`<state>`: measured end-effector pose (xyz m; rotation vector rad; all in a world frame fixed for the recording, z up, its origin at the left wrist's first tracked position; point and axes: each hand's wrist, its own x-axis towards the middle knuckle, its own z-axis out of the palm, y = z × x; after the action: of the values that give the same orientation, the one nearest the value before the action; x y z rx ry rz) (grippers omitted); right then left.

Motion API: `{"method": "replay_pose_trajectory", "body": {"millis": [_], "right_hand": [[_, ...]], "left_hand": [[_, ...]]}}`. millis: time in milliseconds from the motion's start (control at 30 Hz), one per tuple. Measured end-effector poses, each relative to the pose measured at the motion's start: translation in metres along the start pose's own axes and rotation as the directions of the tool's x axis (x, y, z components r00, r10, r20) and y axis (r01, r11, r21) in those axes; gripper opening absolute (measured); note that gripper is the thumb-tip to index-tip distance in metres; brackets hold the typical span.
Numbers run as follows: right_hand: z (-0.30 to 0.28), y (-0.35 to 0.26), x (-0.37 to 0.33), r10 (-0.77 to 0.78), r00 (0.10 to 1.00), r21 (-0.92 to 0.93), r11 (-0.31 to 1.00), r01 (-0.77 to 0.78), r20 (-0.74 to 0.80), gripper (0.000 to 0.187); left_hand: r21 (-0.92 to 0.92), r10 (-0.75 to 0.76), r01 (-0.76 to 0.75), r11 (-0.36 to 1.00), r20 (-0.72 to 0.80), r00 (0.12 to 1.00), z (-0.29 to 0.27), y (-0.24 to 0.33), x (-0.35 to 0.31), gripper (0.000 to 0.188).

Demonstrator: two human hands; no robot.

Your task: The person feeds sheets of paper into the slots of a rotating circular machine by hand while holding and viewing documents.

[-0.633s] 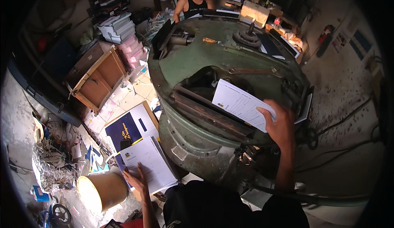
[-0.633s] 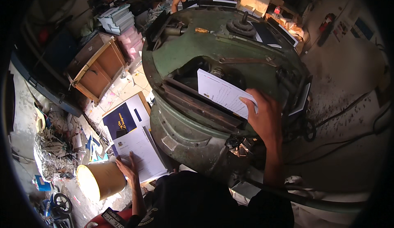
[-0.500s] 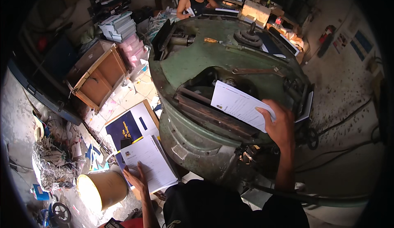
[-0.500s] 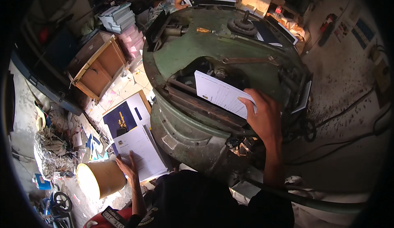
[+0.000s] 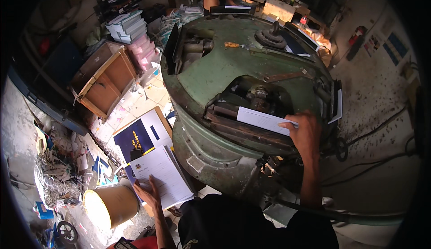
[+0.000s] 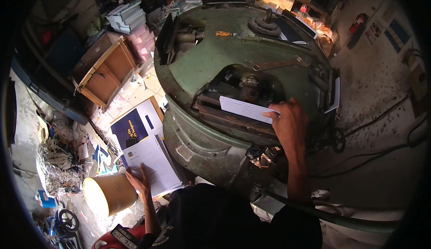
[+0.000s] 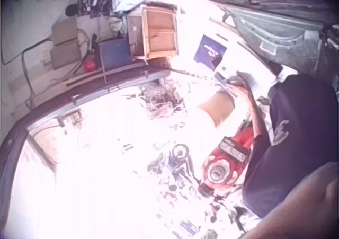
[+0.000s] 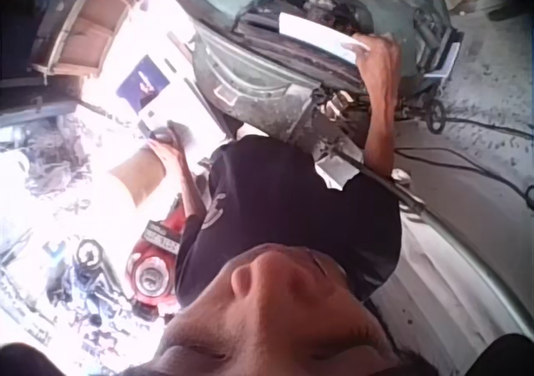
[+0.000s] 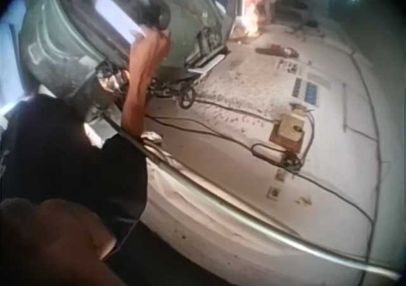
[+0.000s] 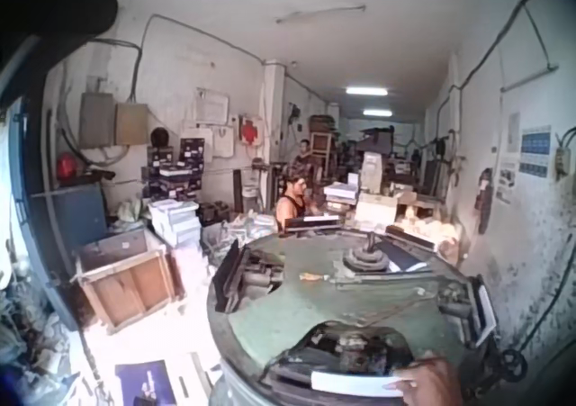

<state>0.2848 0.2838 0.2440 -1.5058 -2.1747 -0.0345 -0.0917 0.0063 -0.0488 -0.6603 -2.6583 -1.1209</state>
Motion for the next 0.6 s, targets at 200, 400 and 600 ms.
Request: {"method": "replay_pose_trajectory", "body": {"millis": [200,400,600], "right_hand": [[0.016,0.029,0.007,0.038,0.998,0.099,0.994,-0.043,0.047,0.019],[0.023,0.07,0.006,0.078,0.996,0.242,0.966,-0.088,0.052,0.023],[0.027,0.103,0.004,0.108,0.99,0.247,0.961,-0.127,0.087,0.028]], "left_hand": [[-0.03,0.013,-0.014,0.999,-0.015,1.0,0.002,-0.006,0.001,0.065],[0.043,0.015,-0.013,0.999,-0.033,0.999,0.001,-0.003,0.0,0.068],[-0.004,-0.025,0.025,1.0,0.041,0.999,-0.003,0.003,0.0,0.066]]}}
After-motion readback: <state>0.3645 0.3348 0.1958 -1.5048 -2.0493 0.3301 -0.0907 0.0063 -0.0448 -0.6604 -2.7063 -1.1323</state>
